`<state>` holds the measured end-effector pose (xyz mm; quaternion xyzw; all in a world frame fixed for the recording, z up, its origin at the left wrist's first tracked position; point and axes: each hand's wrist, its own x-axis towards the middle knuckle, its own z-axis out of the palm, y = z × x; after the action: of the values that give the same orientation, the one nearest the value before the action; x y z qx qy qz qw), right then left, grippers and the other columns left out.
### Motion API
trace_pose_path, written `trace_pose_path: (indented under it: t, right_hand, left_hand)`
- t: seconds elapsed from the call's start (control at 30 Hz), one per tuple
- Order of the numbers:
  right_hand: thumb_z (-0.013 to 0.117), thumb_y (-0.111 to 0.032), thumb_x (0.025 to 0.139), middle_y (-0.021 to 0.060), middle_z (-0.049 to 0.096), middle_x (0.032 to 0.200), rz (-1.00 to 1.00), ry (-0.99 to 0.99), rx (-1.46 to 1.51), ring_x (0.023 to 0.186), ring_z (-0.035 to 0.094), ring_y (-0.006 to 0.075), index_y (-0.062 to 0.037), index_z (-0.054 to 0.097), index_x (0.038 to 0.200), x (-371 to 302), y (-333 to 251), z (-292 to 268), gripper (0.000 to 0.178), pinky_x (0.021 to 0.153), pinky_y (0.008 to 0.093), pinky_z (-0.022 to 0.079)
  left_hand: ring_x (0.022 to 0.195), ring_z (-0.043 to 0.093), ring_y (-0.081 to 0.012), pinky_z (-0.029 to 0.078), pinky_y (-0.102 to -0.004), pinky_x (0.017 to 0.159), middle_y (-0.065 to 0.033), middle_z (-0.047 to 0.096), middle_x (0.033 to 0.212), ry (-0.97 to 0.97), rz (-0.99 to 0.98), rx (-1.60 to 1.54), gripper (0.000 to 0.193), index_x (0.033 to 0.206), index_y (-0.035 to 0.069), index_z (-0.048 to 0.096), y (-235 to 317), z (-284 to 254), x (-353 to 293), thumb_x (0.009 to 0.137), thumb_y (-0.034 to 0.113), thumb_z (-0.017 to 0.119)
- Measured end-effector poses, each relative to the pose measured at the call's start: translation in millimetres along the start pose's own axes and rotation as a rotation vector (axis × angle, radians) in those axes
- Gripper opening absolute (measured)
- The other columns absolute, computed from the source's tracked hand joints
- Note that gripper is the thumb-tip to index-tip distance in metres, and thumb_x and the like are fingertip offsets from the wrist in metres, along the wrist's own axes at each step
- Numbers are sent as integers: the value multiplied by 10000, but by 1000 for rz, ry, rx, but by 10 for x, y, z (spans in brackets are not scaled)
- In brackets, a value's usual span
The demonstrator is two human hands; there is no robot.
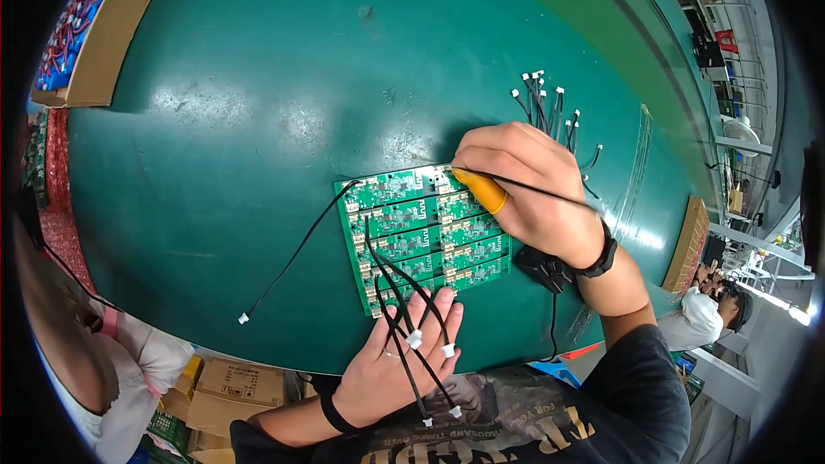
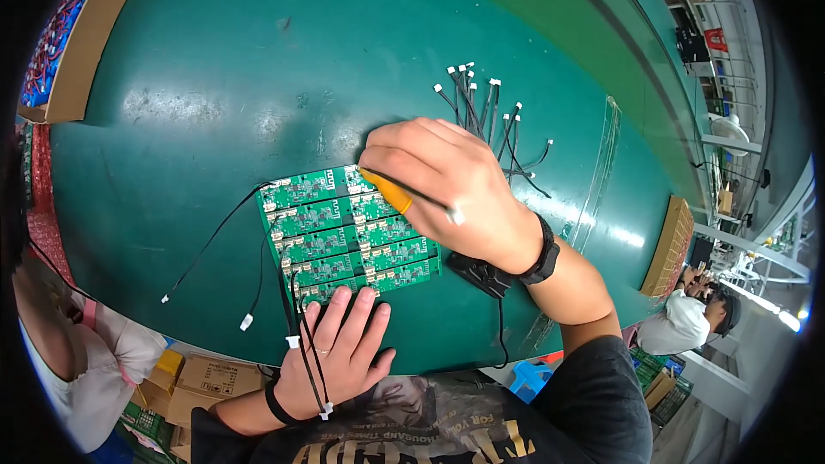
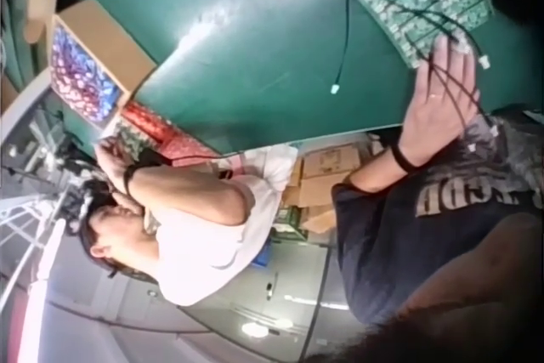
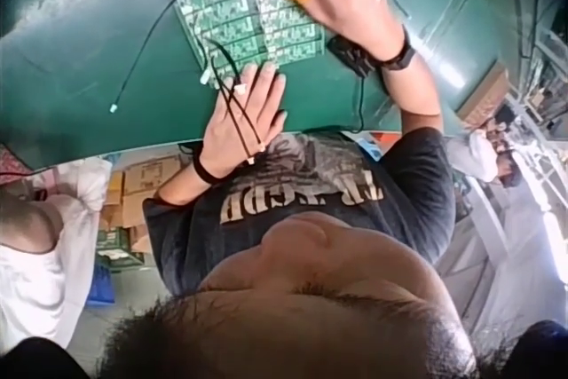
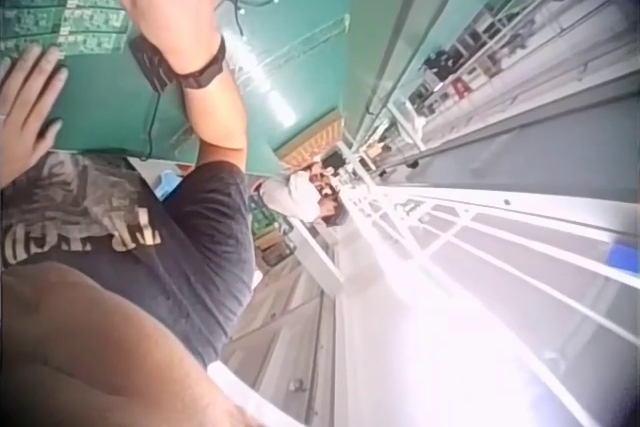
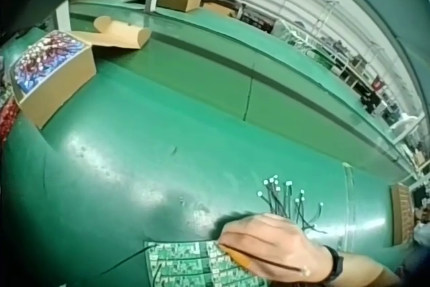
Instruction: The person picks up wires and plugs them into ports on a circuit board by hand, repeating the process for several boards. The person then picks up a circuit board and turns it over.
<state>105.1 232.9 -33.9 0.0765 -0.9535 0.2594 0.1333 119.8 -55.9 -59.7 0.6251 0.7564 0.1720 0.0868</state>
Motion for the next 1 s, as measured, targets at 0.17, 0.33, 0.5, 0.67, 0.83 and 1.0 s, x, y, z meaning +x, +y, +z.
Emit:
trace_pose_path:
  t: [0.17, 0.33, 0.5, 0.67, 0.83, 1.0]
  right_hand:
    - [811, 26, 801, 102, 731, 1062, 22, 2, 2, 907, 714, 289, -26, 738, 1041, -13, -10, 7, 257, 791, 391, 576]
    - [817, 17, 798, 91, 736, 1065, 51, 8, -45, 907, 715, 288, -33, 742, 1046, -9, -41, 12, 264, 797, 387, 575]
    - [819, 13, 809, 83, 740, 1068, 111, -8, -88, 909, 715, 285, -39, 747, 1043, 7, -119, -1, 250, 795, 375, 567]
    - [816, 9, 821, 85, 740, 1065, 110, -14, -147, 916, 715, 283, -33, 746, 1035, 40, -174, -16, 229, 807, 373, 556]
    - [816, 1, 821, 91, 739, 1062, 102, -46, -129, 935, 716, 283, -29, 745, 1037, 71, -177, -62, 230, 830, 380, 549]
    - [815, -7, 824, 100, 738, 1054, 82, -86, -60, 964, 717, 300, -23, 746, 1043, 68, -118, -119, 230, 861, 382, 548]
  left_hand:
    - [1458, 467, -400, 391, -579, 1162, -168, 538, 1563, 2, 4, 11, 646, 1436, 90, 655, -5, -8, 0, 923, 480, 708]
    - [1458, 475, -397, 379, -578, 1175, -160, 540, 1566, 14, 8, 23, 630, 1429, 113, 666, -4, -3, 3, 924, 486, 703]
    - [1460, 479, -393, 366, -577, 1191, -153, 542, 1568, 5, 3, 38, 623, 1431, 134, 670, 0, 11, 12, 923, 494, 700]
    - [1462, 477, -394, 363, -577, 1195, -155, 542, 1568, 9, 2, 27, 626, 1434, 135, 668, 0, 5, 17, 923, 495, 700]
    - [1465, 473, -395, 367, -580, 1188, -159, 538, 1571, 18, -8, 19, 623, 1434, 132, 666, 5, 6, -3, 922, 486, 705]
    - [1444, 502, -361, 393, -549, 1163, -139, 549, 1571, 16, -13, 10, 590, 1427, 138, 669, -26, -34, 14, 944, 477, 674]
